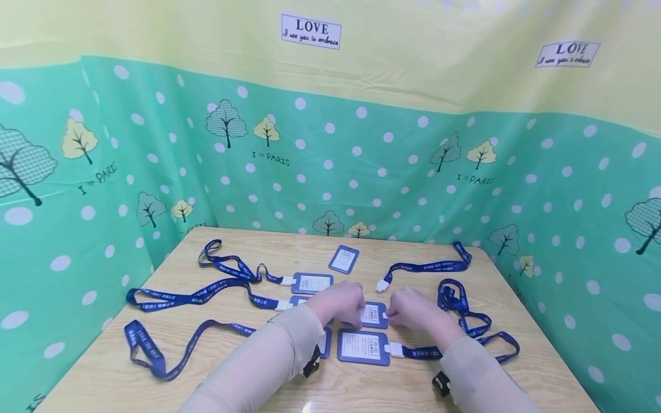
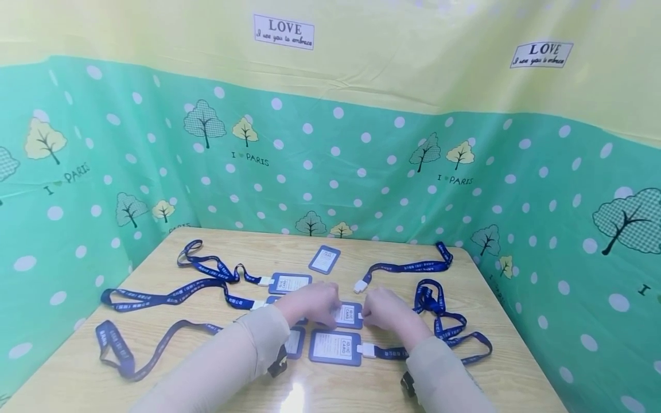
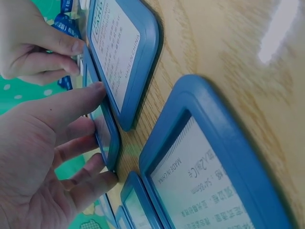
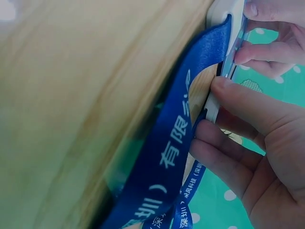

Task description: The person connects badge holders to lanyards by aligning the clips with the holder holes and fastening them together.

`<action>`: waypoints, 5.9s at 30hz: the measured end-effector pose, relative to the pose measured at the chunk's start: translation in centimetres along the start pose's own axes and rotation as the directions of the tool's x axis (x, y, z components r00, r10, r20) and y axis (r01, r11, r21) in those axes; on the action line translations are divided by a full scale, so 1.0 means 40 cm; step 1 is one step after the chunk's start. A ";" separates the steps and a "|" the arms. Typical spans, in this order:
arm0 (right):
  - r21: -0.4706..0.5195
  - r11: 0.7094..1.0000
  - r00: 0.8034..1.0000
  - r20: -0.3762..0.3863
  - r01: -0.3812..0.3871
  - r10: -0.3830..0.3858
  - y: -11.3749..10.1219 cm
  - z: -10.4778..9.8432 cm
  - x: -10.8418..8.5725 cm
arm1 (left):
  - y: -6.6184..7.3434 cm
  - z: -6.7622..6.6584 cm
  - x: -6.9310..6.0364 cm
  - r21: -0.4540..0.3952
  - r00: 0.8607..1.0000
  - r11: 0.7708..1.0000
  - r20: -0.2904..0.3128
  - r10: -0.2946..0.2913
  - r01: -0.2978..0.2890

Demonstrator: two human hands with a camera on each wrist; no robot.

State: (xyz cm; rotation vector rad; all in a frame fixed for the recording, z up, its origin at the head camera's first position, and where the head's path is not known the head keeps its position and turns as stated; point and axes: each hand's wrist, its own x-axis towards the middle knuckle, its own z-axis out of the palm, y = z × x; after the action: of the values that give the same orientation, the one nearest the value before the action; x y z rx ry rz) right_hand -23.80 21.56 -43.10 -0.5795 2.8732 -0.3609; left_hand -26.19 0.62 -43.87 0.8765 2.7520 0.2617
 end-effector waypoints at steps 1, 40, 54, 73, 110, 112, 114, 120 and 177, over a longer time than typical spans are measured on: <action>0.001 1.000 1.000 -0.002 -0.005 0.005 0.001 0.001 0.000 | 0.000 0.000 0.000 -0.003 1.000 1.000 0.002 0.003 -0.003; 0.130 0.943 0.833 -0.515 0.308 -0.201 0.057 -0.228 -0.054 | 0.024 -0.144 -0.052 0.090 0.894 0.955 -0.334 0.298 -0.284; 0.228 0.924 0.786 -0.608 0.308 -0.112 0.049 -0.270 -0.001 | 0.006 -0.187 -0.048 0.016 0.717 0.971 -0.672 0.185 -0.237; 0.174 0.981 0.957 -0.289 0.084 -0.031 0.066 -0.165 0.097 | -0.076 -0.133 -0.006 -0.159 0.815 0.986 -0.577 -0.049 -0.053; 0.085 0.996 1.000 0.008 -0.027 0.026 0.057 -0.043 0.152 | -0.130 -0.052 0.018 -0.179 0.892 0.979 -0.420 -0.164 0.096; 0.078 0.997 1.000 0.008 -0.029 0.028 0.053 -0.040 0.153 | -0.132 -0.050 0.020 -0.173 0.893 0.980 -0.419 -0.163 0.098; 0.072 0.996 0.999 0.007 -0.045 0.045 0.046 -0.039 0.152 | -0.134 -0.048 0.021 -0.167 0.894 0.981 -0.417 -0.162 0.100; 0.045 0.994 0.995 0.006 -0.102 0.101 0.031 -0.037 0.154 | -0.132 -0.044 0.022 -0.161 0.895 0.981 -0.415 -0.164 0.105; 0.030 0.988 0.988 -0.035 -0.152 0.153 0.113 -0.037 0.091 | -0.031 -0.025 0.010 -0.106 0.951 0.994 -0.307 -0.041 0.009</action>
State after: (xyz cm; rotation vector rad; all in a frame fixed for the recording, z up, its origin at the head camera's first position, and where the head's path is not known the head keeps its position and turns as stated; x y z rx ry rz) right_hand -29.04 24.42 -43.42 -0.3490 2.9194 -0.3900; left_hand -27.47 -0.22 -43.28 0.8349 2.9977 0.5777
